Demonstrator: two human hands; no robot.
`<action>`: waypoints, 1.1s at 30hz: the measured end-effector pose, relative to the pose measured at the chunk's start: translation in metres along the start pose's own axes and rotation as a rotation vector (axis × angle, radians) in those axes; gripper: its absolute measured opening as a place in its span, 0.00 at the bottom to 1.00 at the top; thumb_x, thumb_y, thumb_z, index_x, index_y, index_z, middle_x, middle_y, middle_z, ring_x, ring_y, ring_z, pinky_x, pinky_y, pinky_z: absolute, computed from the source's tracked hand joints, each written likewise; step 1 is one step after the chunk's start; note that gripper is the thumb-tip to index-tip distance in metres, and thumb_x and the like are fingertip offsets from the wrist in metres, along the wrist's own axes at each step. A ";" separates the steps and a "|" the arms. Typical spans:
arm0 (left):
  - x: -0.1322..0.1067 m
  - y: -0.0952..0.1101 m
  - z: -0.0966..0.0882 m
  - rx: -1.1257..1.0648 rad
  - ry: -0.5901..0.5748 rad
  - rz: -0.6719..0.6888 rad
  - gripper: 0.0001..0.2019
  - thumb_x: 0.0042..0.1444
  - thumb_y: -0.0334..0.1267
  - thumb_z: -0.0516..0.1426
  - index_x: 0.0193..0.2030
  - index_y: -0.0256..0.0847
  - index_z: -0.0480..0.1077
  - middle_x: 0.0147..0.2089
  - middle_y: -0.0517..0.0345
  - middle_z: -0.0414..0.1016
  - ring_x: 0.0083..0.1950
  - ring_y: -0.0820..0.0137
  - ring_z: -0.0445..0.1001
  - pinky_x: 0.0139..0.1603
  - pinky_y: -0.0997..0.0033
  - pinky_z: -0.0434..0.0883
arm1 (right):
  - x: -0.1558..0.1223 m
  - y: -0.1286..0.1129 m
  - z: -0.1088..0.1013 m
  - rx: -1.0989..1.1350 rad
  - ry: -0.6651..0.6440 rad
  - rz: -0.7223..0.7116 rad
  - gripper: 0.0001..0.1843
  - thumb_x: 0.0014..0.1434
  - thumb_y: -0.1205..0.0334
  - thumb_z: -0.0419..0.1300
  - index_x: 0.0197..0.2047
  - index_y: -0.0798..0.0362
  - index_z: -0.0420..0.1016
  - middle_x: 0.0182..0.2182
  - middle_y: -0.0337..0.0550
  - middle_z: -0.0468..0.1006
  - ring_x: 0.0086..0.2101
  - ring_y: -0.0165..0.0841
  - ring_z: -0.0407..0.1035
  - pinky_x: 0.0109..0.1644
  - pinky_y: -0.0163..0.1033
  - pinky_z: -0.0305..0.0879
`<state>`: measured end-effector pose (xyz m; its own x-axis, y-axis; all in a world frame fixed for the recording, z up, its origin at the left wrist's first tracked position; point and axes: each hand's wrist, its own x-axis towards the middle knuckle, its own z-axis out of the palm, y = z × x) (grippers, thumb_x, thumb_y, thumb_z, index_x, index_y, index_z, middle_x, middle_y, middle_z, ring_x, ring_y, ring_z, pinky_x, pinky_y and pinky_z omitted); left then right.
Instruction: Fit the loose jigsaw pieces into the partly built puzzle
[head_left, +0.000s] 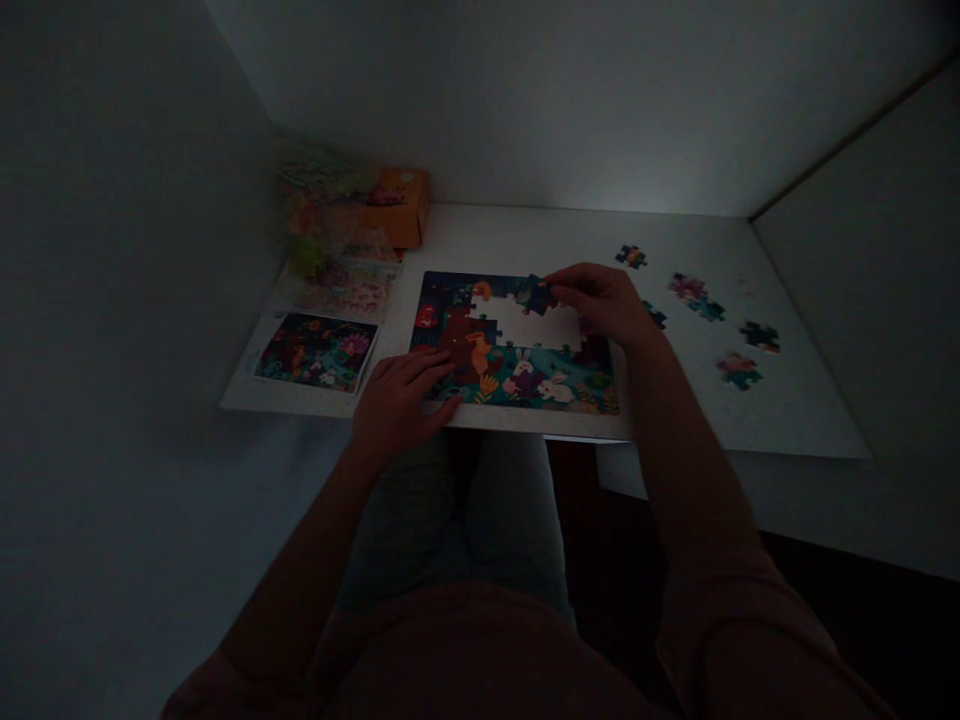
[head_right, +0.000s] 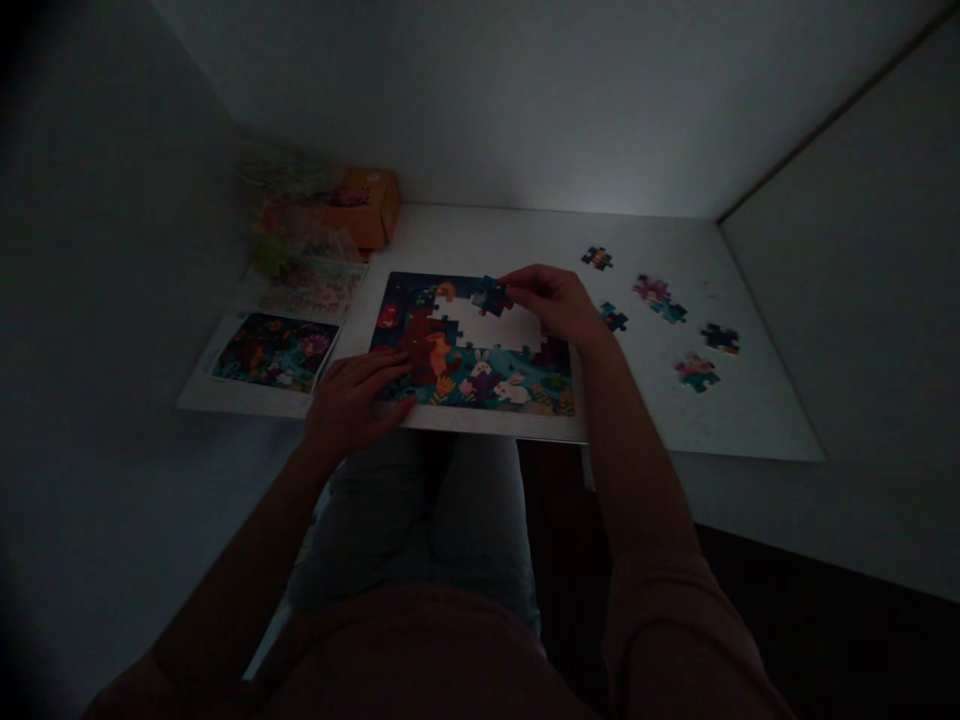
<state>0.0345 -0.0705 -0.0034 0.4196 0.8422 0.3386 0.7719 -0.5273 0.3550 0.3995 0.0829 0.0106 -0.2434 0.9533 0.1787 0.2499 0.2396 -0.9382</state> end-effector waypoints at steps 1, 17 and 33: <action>0.000 0.000 0.000 -0.002 -0.004 -0.002 0.21 0.78 0.44 0.66 0.75 0.59 0.81 0.77 0.52 0.86 0.77 0.41 0.84 0.73 0.24 0.84 | 0.000 -0.001 0.000 -0.002 0.002 0.007 0.21 0.62 0.40 0.85 0.47 0.46 0.93 0.37 0.46 0.90 0.39 0.43 0.84 0.34 0.41 0.82; -0.002 -0.014 0.015 -0.048 0.097 0.071 0.22 0.77 0.50 0.67 0.75 0.62 0.80 0.74 0.50 0.88 0.73 0.38 0.87 0.65 0.21 0.86 | 0.002 0.001 0.003 -0.040 -0.003 0.046 0.14 0.62 0.48 0.82 0.43 0.44 0.87 0.37 0.45 0.88 0.43 0.46 0.85 0.45 0.49 0.86; -0.003 -0.012 0.013 -0.058 0.097 0.070 0.22 0.77 0.47 0.68 0.75 0.61 0.80 0.74 0.50 0.87 0.74 0.38 0.87 0.67 0.22 0.85 | 0.005 0.014 0.003 -0.018 -0.013 0.049 0.24 0.62 0.40 0.85 0.51 0.38 0.82 0.37 0.39 0.84 0.44 0.44 0.82 0.54 0.54 0.85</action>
<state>0.0303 -0.0652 -0.0200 0.4210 0.7898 0.4460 0.7121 -0.5924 0.3769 0.3988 0.0909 -0.0026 -0.2422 0.9617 0.1286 0.2782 0.1958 -0.9403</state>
